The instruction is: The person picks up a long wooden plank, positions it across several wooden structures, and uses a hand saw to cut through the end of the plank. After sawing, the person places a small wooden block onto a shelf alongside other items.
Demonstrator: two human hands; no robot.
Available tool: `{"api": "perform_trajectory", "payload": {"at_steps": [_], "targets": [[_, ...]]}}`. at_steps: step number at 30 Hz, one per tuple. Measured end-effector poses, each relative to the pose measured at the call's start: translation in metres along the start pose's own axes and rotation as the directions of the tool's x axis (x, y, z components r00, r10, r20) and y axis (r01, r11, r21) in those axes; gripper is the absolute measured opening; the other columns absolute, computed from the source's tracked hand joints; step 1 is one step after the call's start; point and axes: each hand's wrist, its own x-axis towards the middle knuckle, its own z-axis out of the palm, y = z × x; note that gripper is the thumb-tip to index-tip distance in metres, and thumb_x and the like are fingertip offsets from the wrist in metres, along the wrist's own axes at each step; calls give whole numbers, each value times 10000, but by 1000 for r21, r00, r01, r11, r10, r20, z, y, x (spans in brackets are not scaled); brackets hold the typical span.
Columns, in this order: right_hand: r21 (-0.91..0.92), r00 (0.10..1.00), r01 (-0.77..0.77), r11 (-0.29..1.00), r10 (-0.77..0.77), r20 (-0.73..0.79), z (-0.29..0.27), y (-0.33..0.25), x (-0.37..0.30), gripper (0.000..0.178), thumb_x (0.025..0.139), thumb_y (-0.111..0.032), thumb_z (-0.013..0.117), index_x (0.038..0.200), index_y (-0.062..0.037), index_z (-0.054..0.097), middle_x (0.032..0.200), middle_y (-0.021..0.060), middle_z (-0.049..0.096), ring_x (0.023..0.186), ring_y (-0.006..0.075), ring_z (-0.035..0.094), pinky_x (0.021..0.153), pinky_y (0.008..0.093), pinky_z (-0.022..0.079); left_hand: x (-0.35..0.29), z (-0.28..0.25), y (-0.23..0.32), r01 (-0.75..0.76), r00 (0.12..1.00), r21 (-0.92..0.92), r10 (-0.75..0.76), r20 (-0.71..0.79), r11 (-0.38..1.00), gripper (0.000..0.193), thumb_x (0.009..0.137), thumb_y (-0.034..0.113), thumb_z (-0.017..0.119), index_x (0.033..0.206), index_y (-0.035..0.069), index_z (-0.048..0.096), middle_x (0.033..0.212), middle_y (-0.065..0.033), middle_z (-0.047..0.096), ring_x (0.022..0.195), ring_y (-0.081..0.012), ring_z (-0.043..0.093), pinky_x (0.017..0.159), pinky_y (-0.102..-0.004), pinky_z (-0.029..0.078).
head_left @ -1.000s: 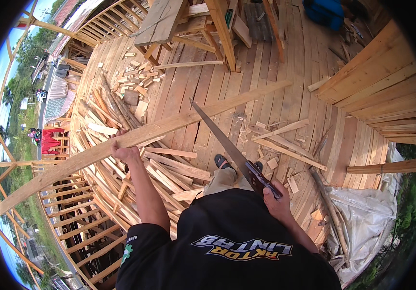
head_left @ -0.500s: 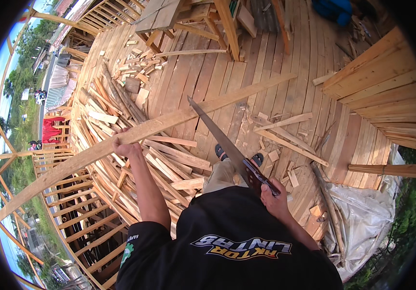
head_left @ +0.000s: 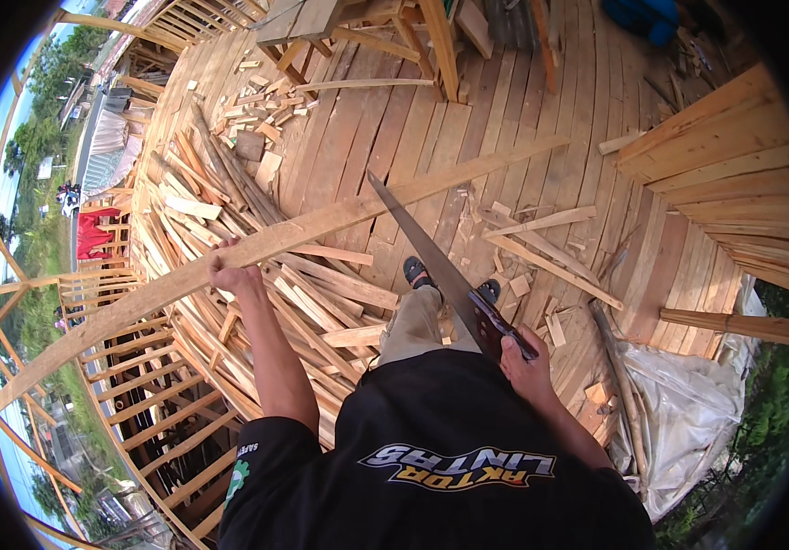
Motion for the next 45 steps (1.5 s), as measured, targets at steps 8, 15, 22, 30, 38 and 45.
{"api": "perform_trajectory", "payload": {"at_steps": [8,15,22,30,38,45], "targets": [[-206,993,89,975,-102,-56,71,5,111,398,915,-314,593,721,16,485,553,59,406,548,122,356,500,309,339,8,-11,-3,46,997,-24,-48,-61,999,270,755,147,399,987,17,446,825,-127,499,792,-295,523,791,-448,486],[-34,995,69,997,-71,-63,95,11,139,379,906,-318,611,714,-10,502,568,23,434,538,84,368,487,273,331,19,-17,-14,-18,998,-45,15,-57,999,281,755,155,410,999,19,441,831,-133,506,804,-293,528,781,-444,475],[-272,998,6,962,-23,-56,55,-32,89,235,881,-207,637,797,-32,504,586,38,521,588,133,574,552,271,439,44,-25,13,54,998,-113,-50,43,992,313,741,165,452,995,-17,476,837,-142,513,787,-295,511,818,-436,453],[-831,917,391,395,-242,316,61,-18,149,267,785,-71,543,1024,-20,436,899,221,599,850,418,595,748,486,463,57,-38,86,145,986,-97,-135,98,985,388,719,186,528,1025,-51,511,874,-140,506,827,-275,488,858,-435,414],[-778,851,517,358,-121,511,90,-35,195,276,816,-153,597,998,-33,429,953,203,590,907,404,580,773,470,455,55,-65,138,141,956,-113,-105,275,984,466,766,237,584,1117,-66,534,896,-130,533,847,-265,526,860,-437,425],[-721,861,398,567,41,508,99,-15,211,494,678,-375,778,912,-50,489,819,160,625,811,345,615,699,433,464,58,-68,119,225,959,-143,-193,209,964,416,823,309,535,1033,-50,534,899,-147,546,828,-285,513,859,-456,435]]}}
